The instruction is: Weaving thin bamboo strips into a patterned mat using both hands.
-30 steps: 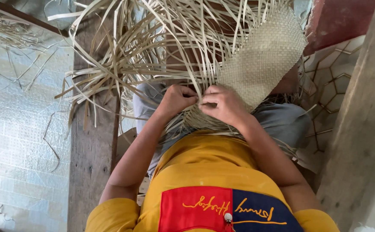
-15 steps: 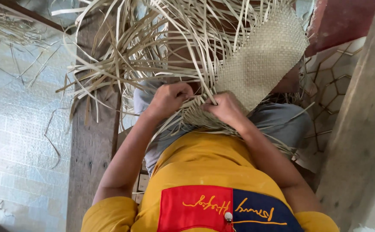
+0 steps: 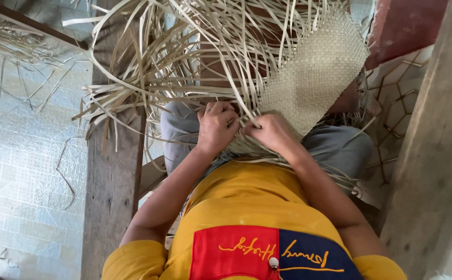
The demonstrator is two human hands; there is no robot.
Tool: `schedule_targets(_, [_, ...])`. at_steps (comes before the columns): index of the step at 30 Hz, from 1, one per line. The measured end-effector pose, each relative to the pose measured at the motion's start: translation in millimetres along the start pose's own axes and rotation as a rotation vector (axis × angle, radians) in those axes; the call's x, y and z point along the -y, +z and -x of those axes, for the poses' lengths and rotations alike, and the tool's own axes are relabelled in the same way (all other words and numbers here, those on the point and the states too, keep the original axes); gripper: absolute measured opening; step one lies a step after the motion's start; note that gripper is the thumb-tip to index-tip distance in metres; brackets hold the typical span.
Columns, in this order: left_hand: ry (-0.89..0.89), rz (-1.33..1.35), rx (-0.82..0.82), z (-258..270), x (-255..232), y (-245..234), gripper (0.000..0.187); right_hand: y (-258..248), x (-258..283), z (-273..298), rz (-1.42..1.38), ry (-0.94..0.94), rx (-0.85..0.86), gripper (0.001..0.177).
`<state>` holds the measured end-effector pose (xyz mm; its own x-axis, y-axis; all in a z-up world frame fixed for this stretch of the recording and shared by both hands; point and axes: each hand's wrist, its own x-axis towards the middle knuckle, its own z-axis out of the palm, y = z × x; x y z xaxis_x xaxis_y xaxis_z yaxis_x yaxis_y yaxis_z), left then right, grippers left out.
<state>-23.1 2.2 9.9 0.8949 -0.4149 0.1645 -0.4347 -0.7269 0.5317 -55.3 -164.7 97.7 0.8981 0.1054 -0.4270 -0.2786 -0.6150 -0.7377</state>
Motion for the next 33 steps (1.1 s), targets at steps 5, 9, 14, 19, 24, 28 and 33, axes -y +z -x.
schedule_targets(5, [-0.044,0.327,-0.077,8,12,27,0.023,-7,-4,-15,-0.111,-0.209,-0.137,0.011])
schedule_targets(9, [-0.087,0.309,-0.014,1,-4,19,0.019,-7,7,-33,-0.151,-0.189,-0.191,0.016])
schedule_targets(14, [-0.262,0.310,0.024,-15,-6,6,0.011,-21,46,-18,-0.667,-0.176,-0.248,0.013])
schedule_targets(19, [-0.360,0.352,0.102,-26,-19,-16,0.014,-36,21,-44,-0.606,-0.285,-0.280,0.013])
schedule_targets(24, [-0.378,0.255,0.144,-28,-3,6,0.014,-8,-8,-70,0.078,-0.025,-0.102,0.020])
schedule_targets(28, [-0.310,0.176,0.096,-24,-2,14,0.016,5,-19,-86,0.021,-0.071,-0.175,0.018])
schedule_targets(33, [-0.265,0.094,0.118,-37,3,22,0.017,-7,-34,-65,-0.223,-0.131,-0.293,0.014])
